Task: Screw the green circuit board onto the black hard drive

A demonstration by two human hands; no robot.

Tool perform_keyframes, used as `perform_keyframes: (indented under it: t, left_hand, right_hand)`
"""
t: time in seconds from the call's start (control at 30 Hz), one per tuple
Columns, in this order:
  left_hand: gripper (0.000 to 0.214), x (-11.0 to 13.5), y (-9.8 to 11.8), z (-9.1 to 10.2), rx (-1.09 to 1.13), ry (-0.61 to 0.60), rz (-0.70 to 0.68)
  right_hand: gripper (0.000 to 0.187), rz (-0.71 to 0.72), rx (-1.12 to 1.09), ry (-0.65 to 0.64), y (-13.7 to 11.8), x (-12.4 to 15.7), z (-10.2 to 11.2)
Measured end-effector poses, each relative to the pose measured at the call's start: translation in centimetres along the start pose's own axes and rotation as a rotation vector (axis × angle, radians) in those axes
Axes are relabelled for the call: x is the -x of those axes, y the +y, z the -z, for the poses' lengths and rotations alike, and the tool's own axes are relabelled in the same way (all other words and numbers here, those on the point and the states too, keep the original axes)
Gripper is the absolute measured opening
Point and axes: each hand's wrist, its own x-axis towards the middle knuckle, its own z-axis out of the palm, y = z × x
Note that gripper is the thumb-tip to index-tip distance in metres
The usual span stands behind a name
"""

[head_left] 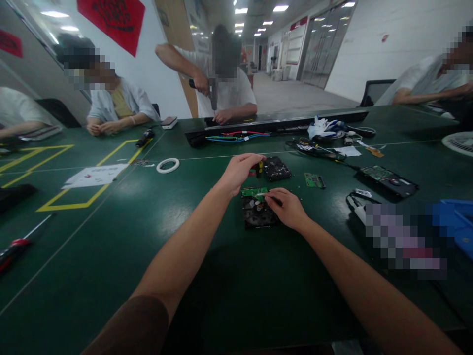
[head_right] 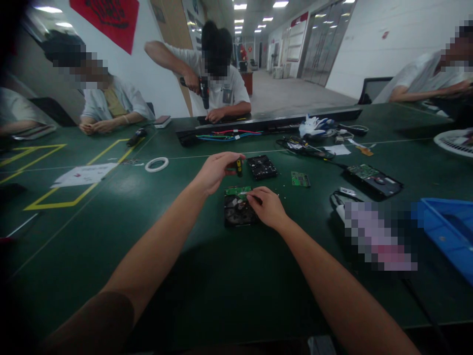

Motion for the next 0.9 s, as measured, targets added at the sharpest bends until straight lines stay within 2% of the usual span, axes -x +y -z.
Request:
perform_keyframes:
  t: [0.3, 0.57, 0.73, 0.9]
  left_hand:
    - [0.022, 0.6, 0.6, -0.4, 0.053, 0.006, 0.041]
    - [0.017, 0.8, 0.8, -0.7, 0.224, -0.052, 0.109]
    - [0.008, 0.6, 0.7, -0.7, 0.306, -0.059, 0.077]
    - [0.011, 0.4, 0.2, -1.0, 0.317, -0.075, 0.049]
  right_hand:
    - [0.028, -0.014, 0.000, -0.008, -0.2, -0.1, 0.2]
    - [0.026, -0.012, 0.003, -0.003, -0.2, -0.1, 0.2]
    - [0.026, -0.003, -0.012, 0.015, -0.3, -0.1, 0.1]
    - [0.026, 0.001, -0.016, 0.017, -0.4, -0.1, 0.1]
